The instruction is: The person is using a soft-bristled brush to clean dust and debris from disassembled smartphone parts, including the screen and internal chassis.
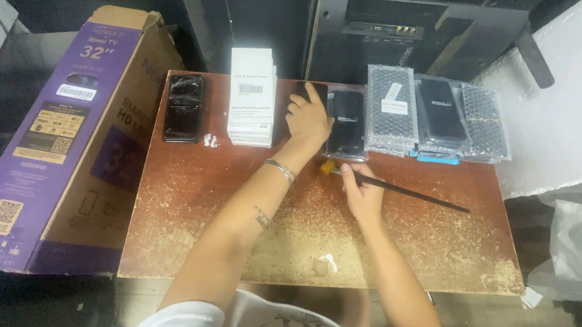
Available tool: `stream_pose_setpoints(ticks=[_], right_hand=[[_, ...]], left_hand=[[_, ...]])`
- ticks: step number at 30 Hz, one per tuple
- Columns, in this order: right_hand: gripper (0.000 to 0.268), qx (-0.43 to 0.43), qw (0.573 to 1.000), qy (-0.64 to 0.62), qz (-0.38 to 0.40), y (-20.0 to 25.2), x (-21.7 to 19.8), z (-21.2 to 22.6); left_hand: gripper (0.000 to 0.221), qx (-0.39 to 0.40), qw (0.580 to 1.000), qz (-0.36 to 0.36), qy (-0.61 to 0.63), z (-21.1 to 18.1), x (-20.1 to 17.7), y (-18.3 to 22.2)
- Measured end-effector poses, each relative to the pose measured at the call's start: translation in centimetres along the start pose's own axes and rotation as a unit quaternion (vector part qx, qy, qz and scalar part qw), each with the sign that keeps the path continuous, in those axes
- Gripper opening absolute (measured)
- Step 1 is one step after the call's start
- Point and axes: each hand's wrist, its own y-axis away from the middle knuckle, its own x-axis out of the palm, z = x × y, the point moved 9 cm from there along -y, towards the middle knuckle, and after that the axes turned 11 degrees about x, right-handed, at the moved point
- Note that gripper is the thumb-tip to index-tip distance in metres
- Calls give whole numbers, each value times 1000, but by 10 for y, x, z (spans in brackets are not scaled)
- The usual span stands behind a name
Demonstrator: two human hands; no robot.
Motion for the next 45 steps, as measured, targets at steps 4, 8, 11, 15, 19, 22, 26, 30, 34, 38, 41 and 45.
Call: stream_pose_setpoints(ticks=[4, 8, 11, 15, 19, 22, 26, 30, 34, 38, 41, 45], right_hand=[[17, -4, 1000, 9, 11, 2, 5, -4], [15, -9, 1000, 8, 0, 1, 3, -8], [17, -4, 1000, 0, -4, -1, -2, -3], [18, -6, 999, -37, -8, 0, -7, -1], [19, 8, 989, -143, -42, -1, -20, -16], [22, 2, 972, -210, -106, 0, -41, -10], [23, -113, 902, -324, -260, 1, -93, 41], [32, -244, 871, -356, -233, 14, -111, 136], [36, -302, 890, -306, -151, 33, -76, 197], [33, -251, 939, -189, -138, 42, -41, 227], [32, -328, 933, -136, 52, 39, -3, 257], [24, -290, 956, -48, -6, 32, 7, 262]], left_hand=[[92, -24, 1000, 13, -11, 11, 10, -12], [97, -36, 999, 32, -24, 17, 19, -26], [104, -24, 999, 19, -22, 12, 8, -25], [92, 41, 998, -6, 41, -23, -64, 22], [86, 201, 785, 72, 581, -61, -104, 75], [81, 264, 524, 150, 795, -78, -132, 116], [78, 347, 379, 185, 838, -79, -162, 143], [82, 378, 395, 177, 819, -71, -172, 150], [84, 387, 386, 157, 822, -60, -186, 151], [85, 292, 331, 179, 880, -41, -191, 151], [92, 261, 285, 135, 912, -31, -193, 138], [83, 309, 208, 196, 907, -32, -180, 125]])
